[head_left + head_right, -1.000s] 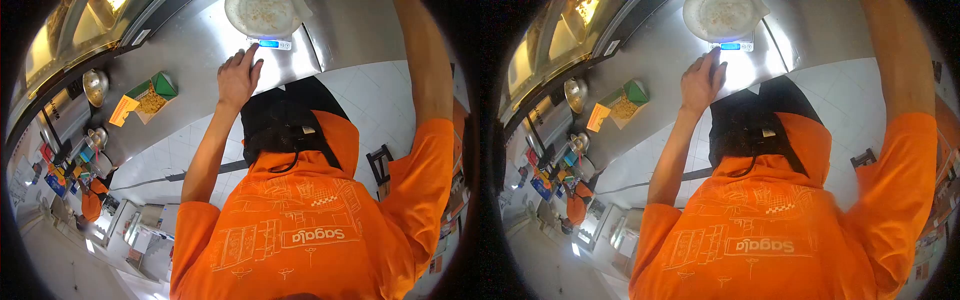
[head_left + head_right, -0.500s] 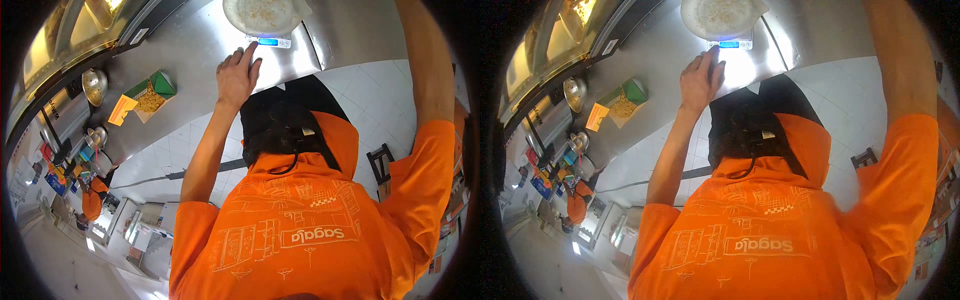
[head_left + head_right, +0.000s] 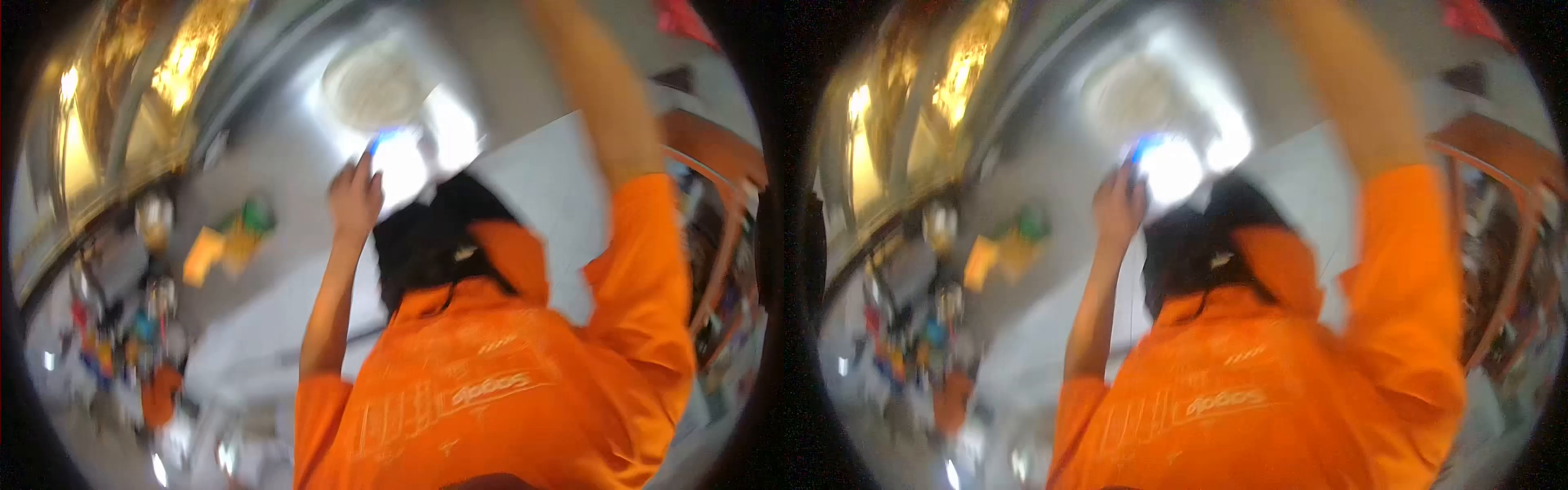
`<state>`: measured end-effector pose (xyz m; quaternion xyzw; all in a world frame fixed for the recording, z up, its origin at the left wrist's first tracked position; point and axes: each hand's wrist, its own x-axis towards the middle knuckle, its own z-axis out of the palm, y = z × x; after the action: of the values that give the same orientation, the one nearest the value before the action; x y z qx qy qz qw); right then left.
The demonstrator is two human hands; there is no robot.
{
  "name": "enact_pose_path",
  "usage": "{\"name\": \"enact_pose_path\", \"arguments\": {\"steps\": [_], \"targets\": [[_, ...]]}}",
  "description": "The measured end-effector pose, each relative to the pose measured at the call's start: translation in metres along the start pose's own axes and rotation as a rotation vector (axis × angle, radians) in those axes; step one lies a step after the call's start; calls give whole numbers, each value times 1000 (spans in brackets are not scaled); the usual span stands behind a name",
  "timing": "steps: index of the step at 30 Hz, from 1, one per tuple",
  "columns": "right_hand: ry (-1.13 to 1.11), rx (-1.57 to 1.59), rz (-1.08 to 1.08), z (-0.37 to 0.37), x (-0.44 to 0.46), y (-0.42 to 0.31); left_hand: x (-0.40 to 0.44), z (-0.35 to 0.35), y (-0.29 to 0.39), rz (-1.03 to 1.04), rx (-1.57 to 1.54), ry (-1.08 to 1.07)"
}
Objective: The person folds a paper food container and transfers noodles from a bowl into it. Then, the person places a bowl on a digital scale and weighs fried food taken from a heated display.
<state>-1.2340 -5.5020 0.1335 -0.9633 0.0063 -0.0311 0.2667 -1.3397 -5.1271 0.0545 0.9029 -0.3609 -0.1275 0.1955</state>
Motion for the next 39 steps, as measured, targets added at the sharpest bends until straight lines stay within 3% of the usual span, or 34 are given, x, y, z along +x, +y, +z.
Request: {"name": "enact_pose_path", "arguments": {"steps": [1,3,5,6,7,9,12,15,16,18,23,25,26,29,33,39], "targets": [[37,-97,36,-4,7,11,2,-8,13,-46,23,-32],[139,-285,111,-25,27,26,-8,6,-4,80,-84,50],[317,-456,144,-48,44,21,-6,9,1,223,-153,269],[442,-582,152,-57,45,17,-3,2,21,149,-266,314],[325,-332,194,-56,41,8,-9,-4,26,132,-372,319],[458,-337,192,-54,25,-11,-20,39,-19,-53,-583,106],[596,-263,195,-72,-17,-50,-8,-24,39,-235,-748,-96],[829,-372,181,-80,-44,-83,17,-42,49,79,-559,80],[748,-313,246,-87,-56,-99,22,-50,55,217,-565,128],[569,-204,356,-116,-84,-131,31,-69,61,297,-558,91],[740,-47,409,-61,-144,-148,35,-92,72,441,-623,-19],[844,-189,345,3,-178,-130,31,-90,74,500,-607,-53],[749,-117,397,30,-200,-126,28,-87,75,529,-597,-70],[510,64,583,70,-252,-133,20,-63,68,512,-558,-168],[493,234,645,76,-293,-138,7,-46,88,564,-547,-129],[535,377,670,49,-324,-99,11,-14,133,429,-529,-119]]}}
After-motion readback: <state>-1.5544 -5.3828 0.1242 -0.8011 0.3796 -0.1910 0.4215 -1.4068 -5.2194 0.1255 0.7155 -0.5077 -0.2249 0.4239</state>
